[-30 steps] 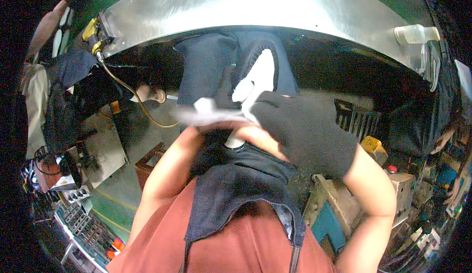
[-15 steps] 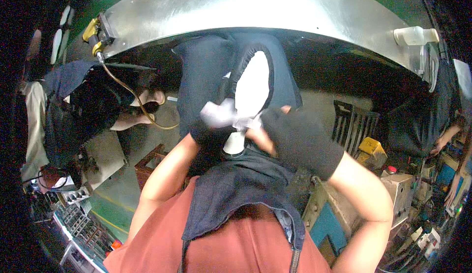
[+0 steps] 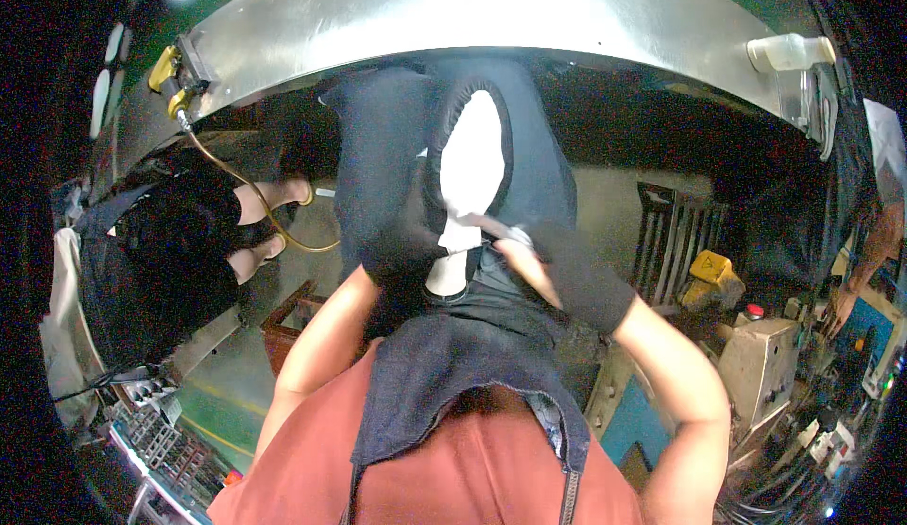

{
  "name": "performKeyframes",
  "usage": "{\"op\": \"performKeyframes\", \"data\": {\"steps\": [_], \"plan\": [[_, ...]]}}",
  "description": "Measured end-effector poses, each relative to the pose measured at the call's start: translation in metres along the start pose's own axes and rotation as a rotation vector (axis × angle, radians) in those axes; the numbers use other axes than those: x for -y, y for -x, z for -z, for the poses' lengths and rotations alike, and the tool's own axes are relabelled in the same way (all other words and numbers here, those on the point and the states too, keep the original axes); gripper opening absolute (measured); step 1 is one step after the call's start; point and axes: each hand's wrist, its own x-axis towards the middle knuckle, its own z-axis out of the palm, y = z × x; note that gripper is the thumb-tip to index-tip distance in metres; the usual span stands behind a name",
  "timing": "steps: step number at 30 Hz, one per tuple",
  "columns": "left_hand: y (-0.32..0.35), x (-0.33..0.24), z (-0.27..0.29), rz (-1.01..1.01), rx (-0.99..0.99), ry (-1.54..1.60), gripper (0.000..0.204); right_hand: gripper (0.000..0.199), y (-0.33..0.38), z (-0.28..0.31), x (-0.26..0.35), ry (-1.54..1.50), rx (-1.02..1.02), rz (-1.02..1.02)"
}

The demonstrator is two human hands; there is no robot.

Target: Trimming excess material and pulling the shoe upper over the last using lasting pincers.

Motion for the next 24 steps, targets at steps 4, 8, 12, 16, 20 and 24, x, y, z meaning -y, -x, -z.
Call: {"op": "performKeyframes", "data": {"steps": [4,8,12,16,20,24], "plan": [[0.014,0.011,-0.01,0.04,-0.115,-0.148,0.113,0.065,0.046,-0.035,-0.06,-0.702,-0.212,-0.504],[-0.019,-0.036,-0.007,-0.033,-0.241,0.145,0.105,0.08,0.019,-0.084,-0.08,-1.084,-0.504,-0.69],[-0.143,-0.121,0.033,0.182,-0.195,0.247,0.066,0.078,0.028,-0.082,-0.079,-0.865,-0.426,-0.577],[-0.227,-0.134,0.029,-0.54,-0.434,-0.034,0.051,0.074,0.02,-0.077,-0.082,-0.942,-0.413,-0.579],[-0.189,-0.12,0.013,-0.629,0.431,-0.526,0.045,0.072,0.019,-0.069,-0.079,-0.915,-0.367,-0.477],[-0.2,-0.108,0.032,-0.411,0.415,-0.725,0.044,0.065,0.02,-0.07,-0.087,-0.998,-0.333,-0.495]]}}
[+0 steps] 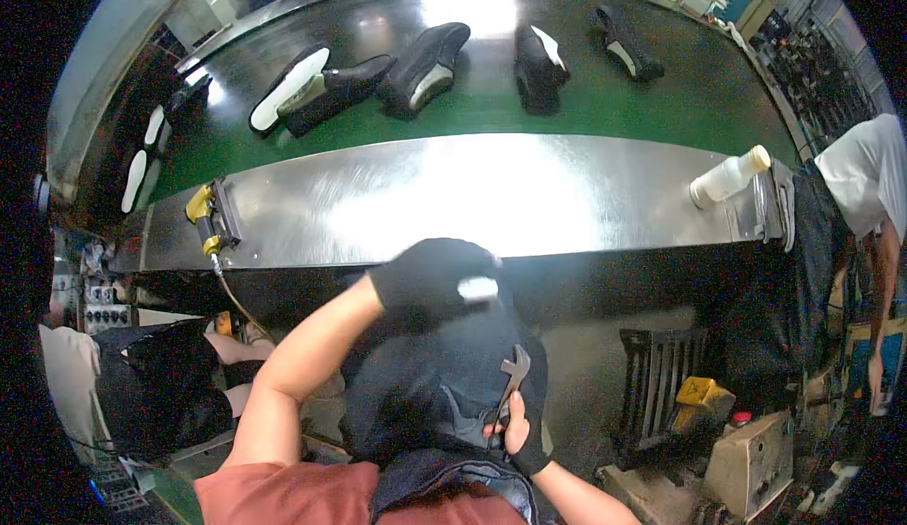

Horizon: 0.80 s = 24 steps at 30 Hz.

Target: Trimming excess material and pulling the shoe upper over the last using lasting pincers.

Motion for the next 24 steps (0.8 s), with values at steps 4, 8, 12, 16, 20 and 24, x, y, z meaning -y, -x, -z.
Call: {"op": "performKeyframes", "data": {"steps": [4,8,12,16,20,24], "plan": [[-0.022,0.07,0.043,0.268,-0.532,-0.267,0.086,0.062,-0.008,0.009,-0.017,-0.093,0.036,0.01],[-0.068,0.183,0.092,0.578,-0.834,-0.563,0.104,0.068,-0.004,-0.02,0.009,-0.198,-0.113,-0.085],[-0.105,0.208,0.112,0.589,-0.862,-0.566,0.091,0.063,-0.014,-0.029,0.001,-0.338,-0.443,-0.164],[-0.128,0.161,0.164,0.177,-0.242,-0.914,0.043,0.062,-0.013,-0.035,-0.003,-0.325,-0.61,-0.227],[-0.099,0.18,0.154,-0.683,-0.085,-1.001,0.021,0.062,-0.006,-0.033,0.005,-0.348,-0.487,-0.24],[-0.109,0.157,0.119,-0.298,-0.395,-0.87,0.049,0.061,-0.003,-0.036,0.017,-0.323,-0.472,-0.293]]}}
